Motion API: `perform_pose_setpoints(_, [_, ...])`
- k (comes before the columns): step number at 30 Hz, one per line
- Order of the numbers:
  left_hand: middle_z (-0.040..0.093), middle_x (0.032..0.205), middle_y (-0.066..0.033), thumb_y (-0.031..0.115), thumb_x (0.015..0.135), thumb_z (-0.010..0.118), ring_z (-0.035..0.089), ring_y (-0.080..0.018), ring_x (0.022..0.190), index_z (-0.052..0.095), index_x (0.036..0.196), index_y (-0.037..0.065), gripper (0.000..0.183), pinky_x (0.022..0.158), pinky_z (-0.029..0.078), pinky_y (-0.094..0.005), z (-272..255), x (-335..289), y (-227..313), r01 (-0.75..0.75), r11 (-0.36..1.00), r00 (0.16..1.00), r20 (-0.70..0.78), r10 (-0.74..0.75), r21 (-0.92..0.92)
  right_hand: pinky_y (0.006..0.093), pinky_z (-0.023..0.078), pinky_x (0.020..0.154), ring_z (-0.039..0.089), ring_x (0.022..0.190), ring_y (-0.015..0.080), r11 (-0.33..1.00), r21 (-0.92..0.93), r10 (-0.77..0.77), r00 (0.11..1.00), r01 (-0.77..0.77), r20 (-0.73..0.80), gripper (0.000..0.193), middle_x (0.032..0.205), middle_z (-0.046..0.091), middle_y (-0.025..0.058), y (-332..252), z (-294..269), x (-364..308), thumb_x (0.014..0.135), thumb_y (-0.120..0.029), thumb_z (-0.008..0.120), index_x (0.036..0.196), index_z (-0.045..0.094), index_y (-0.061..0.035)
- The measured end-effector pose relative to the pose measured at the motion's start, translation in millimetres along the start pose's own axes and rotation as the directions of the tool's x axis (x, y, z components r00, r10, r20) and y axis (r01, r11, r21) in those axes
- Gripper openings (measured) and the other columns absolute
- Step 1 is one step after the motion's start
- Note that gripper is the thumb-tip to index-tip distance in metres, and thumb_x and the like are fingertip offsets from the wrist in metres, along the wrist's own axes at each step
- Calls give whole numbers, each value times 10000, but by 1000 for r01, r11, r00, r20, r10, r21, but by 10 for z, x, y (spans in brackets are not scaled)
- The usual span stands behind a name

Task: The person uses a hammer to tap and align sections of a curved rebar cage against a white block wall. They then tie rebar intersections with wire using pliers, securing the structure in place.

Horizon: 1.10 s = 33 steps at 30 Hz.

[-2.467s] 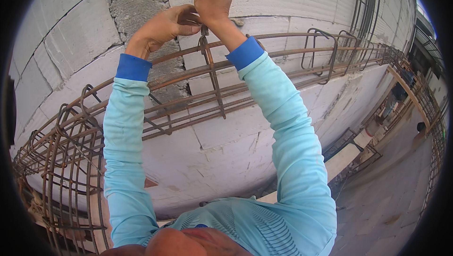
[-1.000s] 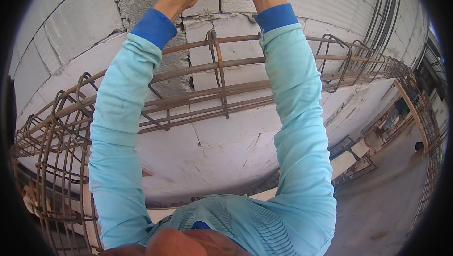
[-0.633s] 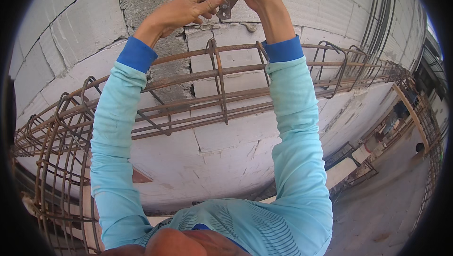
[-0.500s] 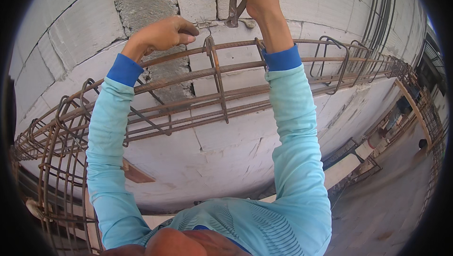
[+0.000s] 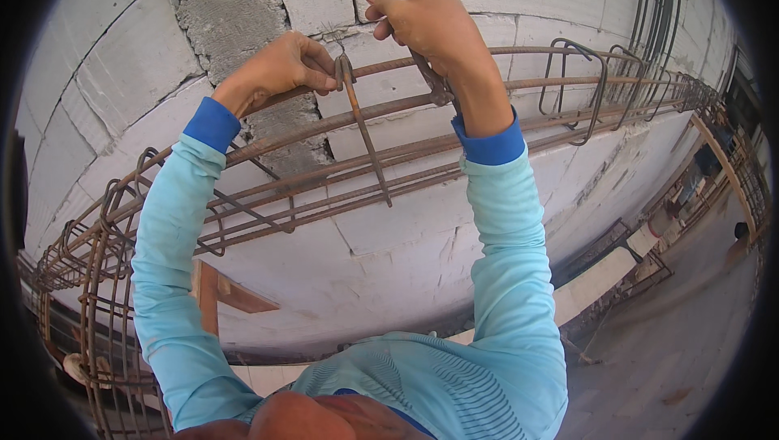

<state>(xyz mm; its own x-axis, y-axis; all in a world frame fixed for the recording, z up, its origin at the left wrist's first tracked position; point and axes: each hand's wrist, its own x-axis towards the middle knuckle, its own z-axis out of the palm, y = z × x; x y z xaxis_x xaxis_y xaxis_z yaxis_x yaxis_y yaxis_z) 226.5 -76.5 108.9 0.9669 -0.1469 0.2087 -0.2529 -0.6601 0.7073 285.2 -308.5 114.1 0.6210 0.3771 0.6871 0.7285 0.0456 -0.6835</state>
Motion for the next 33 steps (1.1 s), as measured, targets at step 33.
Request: perform_pose_setpoints(33, [729,1045,-210,7,821,765,729,-250,942,604,1245,-134,475,892,584,-320,33,16,-123,-16,989,996,81,28,-145,272,479,489,687,630,167,981,-164,157,920,-103,359,409,776,701,143,18,182,-82,830,-285,841,972,643,43])
